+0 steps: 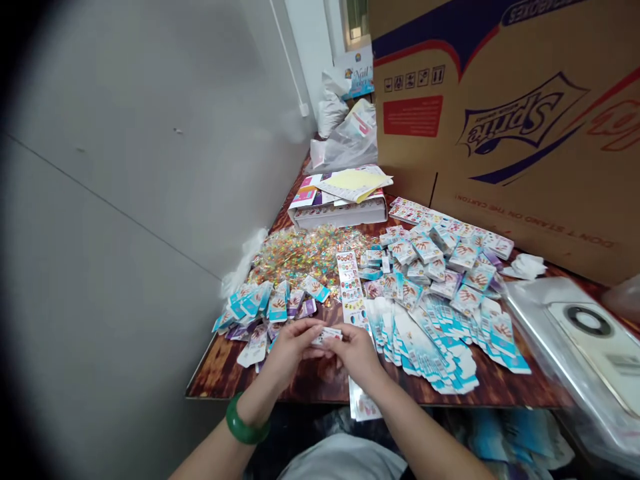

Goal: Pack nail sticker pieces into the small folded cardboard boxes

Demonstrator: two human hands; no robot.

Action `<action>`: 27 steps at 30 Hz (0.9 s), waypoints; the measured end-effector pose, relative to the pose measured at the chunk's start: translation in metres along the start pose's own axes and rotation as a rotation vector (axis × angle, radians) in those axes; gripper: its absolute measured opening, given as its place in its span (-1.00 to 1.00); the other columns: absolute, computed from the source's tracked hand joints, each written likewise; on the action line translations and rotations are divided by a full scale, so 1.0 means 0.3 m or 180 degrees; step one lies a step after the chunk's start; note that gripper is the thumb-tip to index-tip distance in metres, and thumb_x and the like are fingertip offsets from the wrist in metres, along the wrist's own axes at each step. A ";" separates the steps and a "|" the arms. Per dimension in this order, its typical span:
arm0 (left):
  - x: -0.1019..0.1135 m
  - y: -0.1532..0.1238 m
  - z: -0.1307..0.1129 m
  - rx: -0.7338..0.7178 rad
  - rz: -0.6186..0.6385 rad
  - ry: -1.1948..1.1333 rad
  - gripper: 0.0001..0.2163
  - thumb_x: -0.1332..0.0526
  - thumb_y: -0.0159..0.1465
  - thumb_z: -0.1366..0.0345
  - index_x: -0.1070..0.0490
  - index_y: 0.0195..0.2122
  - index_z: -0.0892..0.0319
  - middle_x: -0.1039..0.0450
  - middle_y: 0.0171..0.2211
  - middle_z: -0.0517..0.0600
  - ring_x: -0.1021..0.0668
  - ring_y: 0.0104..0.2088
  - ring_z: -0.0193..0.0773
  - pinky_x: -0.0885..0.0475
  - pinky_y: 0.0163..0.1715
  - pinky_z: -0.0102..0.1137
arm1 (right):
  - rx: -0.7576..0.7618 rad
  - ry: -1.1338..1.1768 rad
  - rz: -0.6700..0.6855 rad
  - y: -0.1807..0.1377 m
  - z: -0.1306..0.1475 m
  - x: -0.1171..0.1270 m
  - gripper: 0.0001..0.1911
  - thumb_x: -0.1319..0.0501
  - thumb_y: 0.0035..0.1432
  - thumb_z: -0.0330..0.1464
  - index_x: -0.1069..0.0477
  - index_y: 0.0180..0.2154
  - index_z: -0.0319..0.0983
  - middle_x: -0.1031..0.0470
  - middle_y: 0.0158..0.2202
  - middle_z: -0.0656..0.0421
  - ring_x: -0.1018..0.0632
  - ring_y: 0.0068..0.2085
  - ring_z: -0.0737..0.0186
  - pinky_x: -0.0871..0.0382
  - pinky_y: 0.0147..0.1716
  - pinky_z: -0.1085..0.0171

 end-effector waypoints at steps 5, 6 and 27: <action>-0.017 0.142 -0.091 -0.1200 -0.0428 0.2425 -0.75 -0.08 0.25 0.21 -0.48 -0.26 0.23 -0.51 -0.35 0.08 -0.55 -0.29 -0.17 -0.44 -0.24 -0.30 | 0.0323 -0.0397 -0.0582 -0.001 0.020 0.086 -0.71 -0.23 -0.06 -0.15 -0.46 -0.46 -0.27 -0.32 -0.73 0.28 -0.25 -0.70 0.40 -0.08 -0.69 0.38; -0.025 0.175 -0.106 -0.1437 -0.0592 0.2847 -0.79 -0.09 0.23 0.28 -0.47 -0.21 0.21 -0.49 -0.23 0.10 -0.52 -0.17 -0.14 -0.39 -0.12 -0.27 | 0.0324 -0.0386 -0.0599 0.001 0.019 0.098 -0.70 -0.21 -0.04 -0.13 -0.44 -0.46 -0.26 -0.31 -0.73 0.29 -0.24 -0.71 0.40 -0.07 -0.70 0.38; -0.090 0.118 -0.141 -0.0456 0.0571 0.0551 -0.87 -0.29 -0.02 0.30 -0.45 -0.46 0.25 -0.42 -0.55 -0.05 -0.42 -0.58 -0.39 -0.36 -0.49 -0.45 | 0.0106 -0.0105 -0.0526 0.068 0.072 0.126 -0.68 -0.20 -0.08 -0.19 -0.37 -0.30 -0.27 -0.33 -0.73 0.32 -0.26 -0.74 0.40 -0.08 -0.72 0.38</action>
Point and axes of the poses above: each hand's wrist, its own y-axis towards the middle knuckle, its own x-axis out of the back of the hand, z = x × y, the point moved 4 cm from there along y, towards the middle knuckle
